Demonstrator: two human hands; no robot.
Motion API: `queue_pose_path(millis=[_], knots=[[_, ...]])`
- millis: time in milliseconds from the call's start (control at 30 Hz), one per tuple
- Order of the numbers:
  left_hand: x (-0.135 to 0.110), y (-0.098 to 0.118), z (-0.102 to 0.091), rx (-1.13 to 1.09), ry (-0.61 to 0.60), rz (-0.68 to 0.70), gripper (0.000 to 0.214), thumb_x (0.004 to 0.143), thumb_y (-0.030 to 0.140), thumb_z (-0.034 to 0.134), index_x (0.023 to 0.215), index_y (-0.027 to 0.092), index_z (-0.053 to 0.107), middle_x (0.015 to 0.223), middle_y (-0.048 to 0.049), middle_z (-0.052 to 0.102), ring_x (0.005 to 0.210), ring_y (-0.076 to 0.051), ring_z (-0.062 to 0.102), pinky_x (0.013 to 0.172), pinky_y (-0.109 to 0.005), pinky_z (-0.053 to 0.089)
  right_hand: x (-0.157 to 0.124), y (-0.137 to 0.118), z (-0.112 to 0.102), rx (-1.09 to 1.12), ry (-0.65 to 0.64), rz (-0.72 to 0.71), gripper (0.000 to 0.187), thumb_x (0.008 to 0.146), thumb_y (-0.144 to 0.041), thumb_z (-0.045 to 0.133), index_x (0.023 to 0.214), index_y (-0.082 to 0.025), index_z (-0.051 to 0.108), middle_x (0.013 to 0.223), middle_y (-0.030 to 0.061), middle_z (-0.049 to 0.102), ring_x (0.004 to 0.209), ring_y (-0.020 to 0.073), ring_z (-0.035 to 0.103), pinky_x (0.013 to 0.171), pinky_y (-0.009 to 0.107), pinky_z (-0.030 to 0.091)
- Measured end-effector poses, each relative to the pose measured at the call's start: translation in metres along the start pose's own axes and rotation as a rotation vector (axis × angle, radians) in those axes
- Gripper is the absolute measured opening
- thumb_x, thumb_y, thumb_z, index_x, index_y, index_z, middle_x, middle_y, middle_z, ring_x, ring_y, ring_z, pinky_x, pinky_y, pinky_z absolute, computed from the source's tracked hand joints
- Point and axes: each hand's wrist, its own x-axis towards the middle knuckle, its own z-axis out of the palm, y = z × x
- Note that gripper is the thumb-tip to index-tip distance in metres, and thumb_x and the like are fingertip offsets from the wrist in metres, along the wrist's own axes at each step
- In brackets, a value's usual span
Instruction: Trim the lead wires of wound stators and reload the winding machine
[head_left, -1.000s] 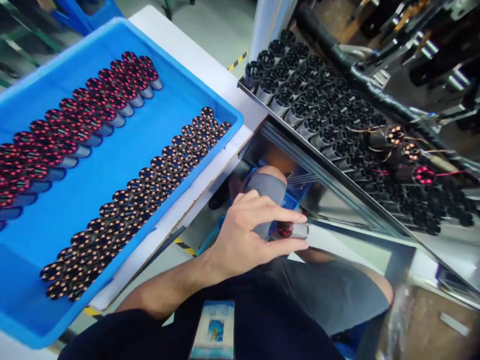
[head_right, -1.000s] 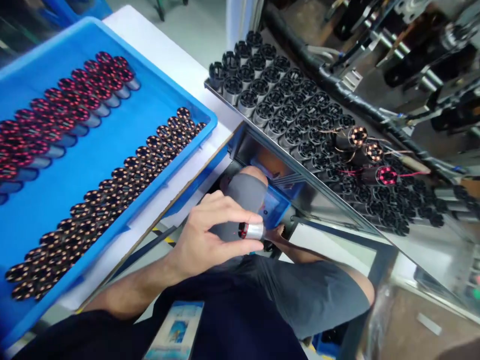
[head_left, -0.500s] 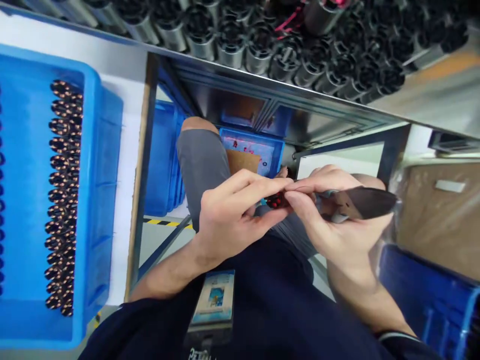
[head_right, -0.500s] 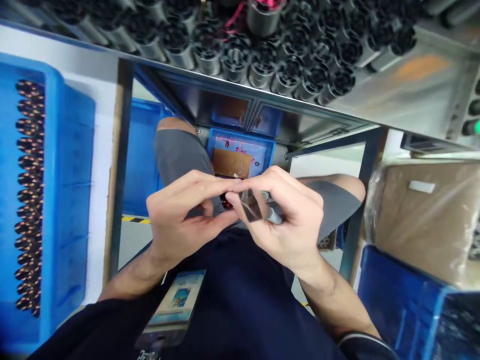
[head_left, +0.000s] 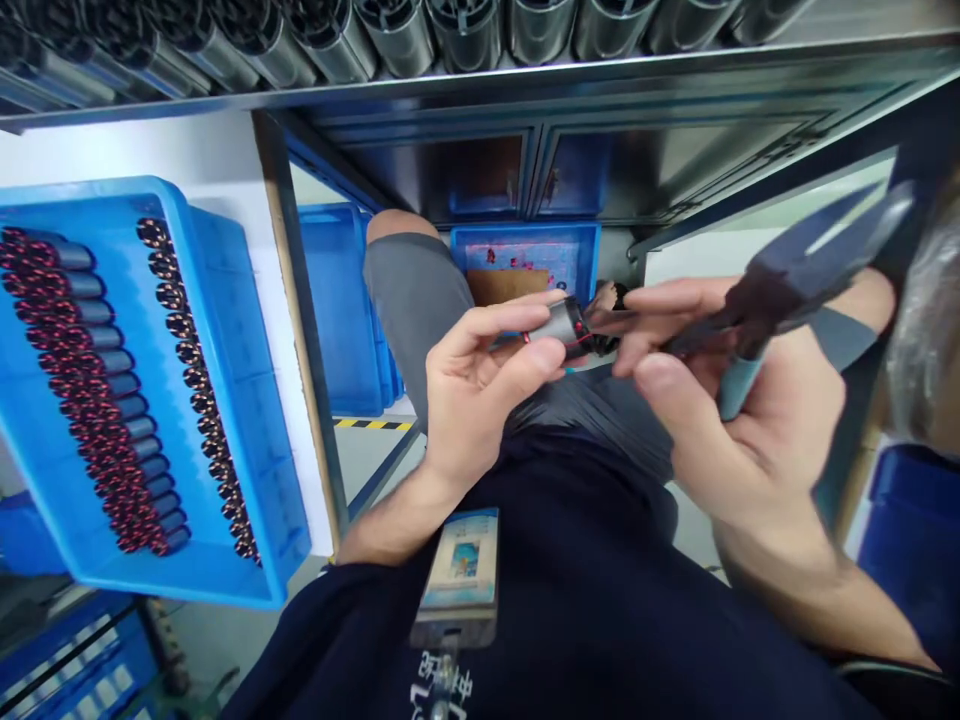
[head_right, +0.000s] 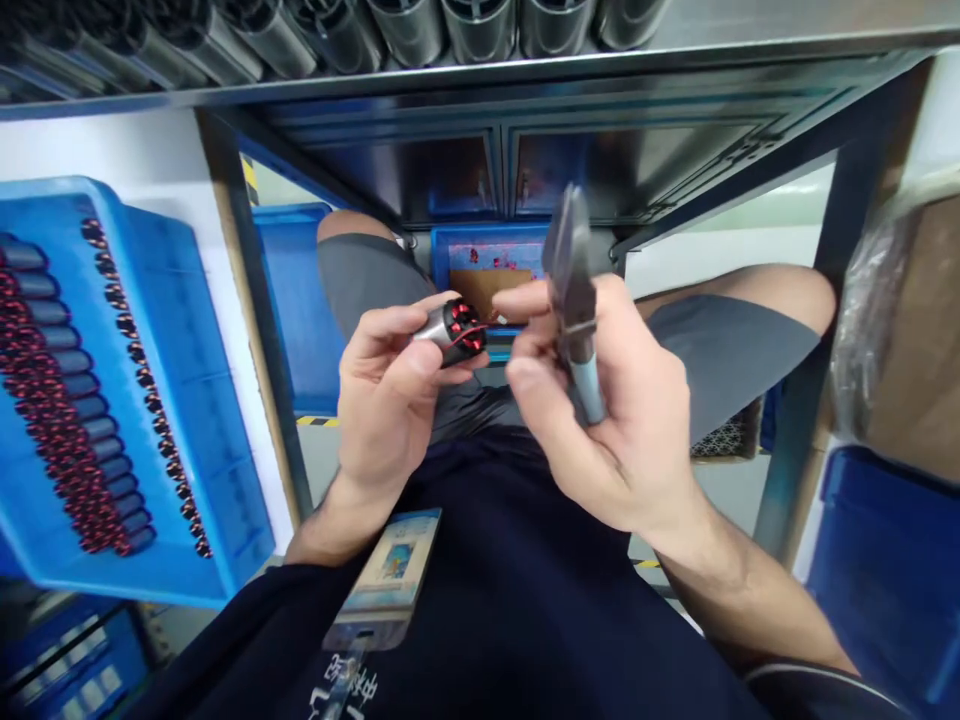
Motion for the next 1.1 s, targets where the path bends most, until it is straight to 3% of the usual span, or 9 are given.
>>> queue_pose_path(millis=[167, 267, 400, 567, 733, 933, 1000, 1100], knots=[[0.0, -0.004, -0.009, 0.159, 0.041, 0.139, 0.024, 0.115, 0.037, 0.1, 0.139, 0.04, 0.095, 0.153, 0.0007, 0.091, 0.141, -0.022, 0.091, 0.106, -0.03, 0.082, -0.013, 0.008, -0.022, -0.205, -0.262, -0.093, 0.066, 0.105, -0.008, 0.079, 0.164, -0.036, 0.085, 0.124, 0.0022, 0.092, 0.1, 0.0256, 0.088, 0.097, 0.04, 0.076], [0.001, -0.009, -0.013, 0.24, 0.028, 0.233, 0.03, 0.115, 0.039, 0.1, 0.144, 0.04, 0.093, 0.156, 0.0001, 0.089, 0.138, -0.022, 0.091, 0.099, -0.027, 0.082, -0.015, 0.011, -0.02, -0.237, -0.31, -0.089, 0.072, 0.106, -0.006, 0.074, 0.171, -0.035, 0.081, 0.127, 0.0038, 0.09, 0.107, 0.0253, 0.088, 0.104, 0.039, 0.077], [0.002, -0.007, -0.014, 0.349, -0.01, 0.331, 0.037, 0.115, 0.039, 0.099, 0.152, 0.042, 0.09, 0.16, -0.0003, 0.087, 0.144, -0.025, 0.089, 0.095, -0.029, 0.084, -0.014, 0.015, -0.015, -0.281, -0.311, -0.08, 0.07, 0.107, -0.008, 0.072, 0.172, -0.032, 0.08, 0.122, 0.0049, 0.087, 0.105, 0.0239, 0.086, 0.1, 0.037, 0.075], [-0.002, 0.012, -0.004, 0.515, 0.079, 0.255, 0.024, 0.114, 0.047, 0.101, 0.136, 0.041, 0.092, 0.151, 0.0006, 0.088, 0.138, -0.028, 0.091, 0.102, -0.042, 0.086, -0.009, 0.017, -0.012, -0.189, -0.267, -0.117, 0.078, 0.099, -0.007, 0.075, 0.171, -0.037, 0.082, 0.12, 0.0023, 0.089, 0.099, 0.024, 0.085, 0.095, 0.038, 0.076], [-0.005, 0.016, -0.003, 0.629, 0.129, 0.243, 0.029, 0.116, 0.061, 0.096, 0.129, 0.037, 0.089, 0.147, -0.0013, 0.089, 0.141, -0.032, 0.09, 0.112, -0.056, 0.086, -0.007, 0.015, -0.008, -0.178, -0.271, -0.092, 0.076, 0.101, -0.007, 0.078, 0.17, -0.039, 0.084, 0.125, 0.0013, 0.094, 0.098, 0.0244, 0.089, 0.093, 0.039, 0.078], [-0.005, 0.012, -0.007, 0.622, 0.138, 0.301, 0.018, 0.117, 0.049, 0.097, 0.129, 0.039, 0.09, 0.146, 0.0018, 0.089, 0.136, -0.027, 0.09, 0.113, -0.051, 0.083, -0.006, 0.021, 0.002, -0.115, -0.214, -0.097, 0.057, 0.105, -0.008, 0.088, 0.153, -0.038, 0.094, 0.142, -0.0017, 0.098, 0.117, 0.0264, 0.098, 0.109, 0.039, 0.082], [-0.005, 0.013, -0.01, 0.684, 0.148, 0.351, 0.015, 0.118, 0.047, 0.095, 0.128, 0.037, 0.089, 0.145, 0.0015, 0.089, 0.136, -0.027, 0.09, 0.116, -0.053, 0.082, -0.004, 0.023, 0.008, -0.07, -0.187, -0.025, 0.048, 0.105, -0.014, 0.093, 0.147, -0.036, 0.097, 0.126, -0.0013, 0.099, 0.097, 0.0225, 0.096, 0.092, 0.035, 0.082], [-0.005, 0.015, -0.016, 0.792, 0.044, 0.391, 0.018, 0.117, 0.04, 0.096, 0.131, 0.034, 0.085, 0.146, 0.0024, 0.091, 0.133, -0.025, 0.091, 0.116, -0.05, 0.082, 0.0, 0.024, 0.018, 0.104, -0.131, 0.117, 0.045, 0.104, -0.026, 0.101, 0.148, -0.035, 0.096, 0.093, -0.0049, 0.09, 0.062, 0.0127, 0.074, 0.061, 0.025, 0.066]])
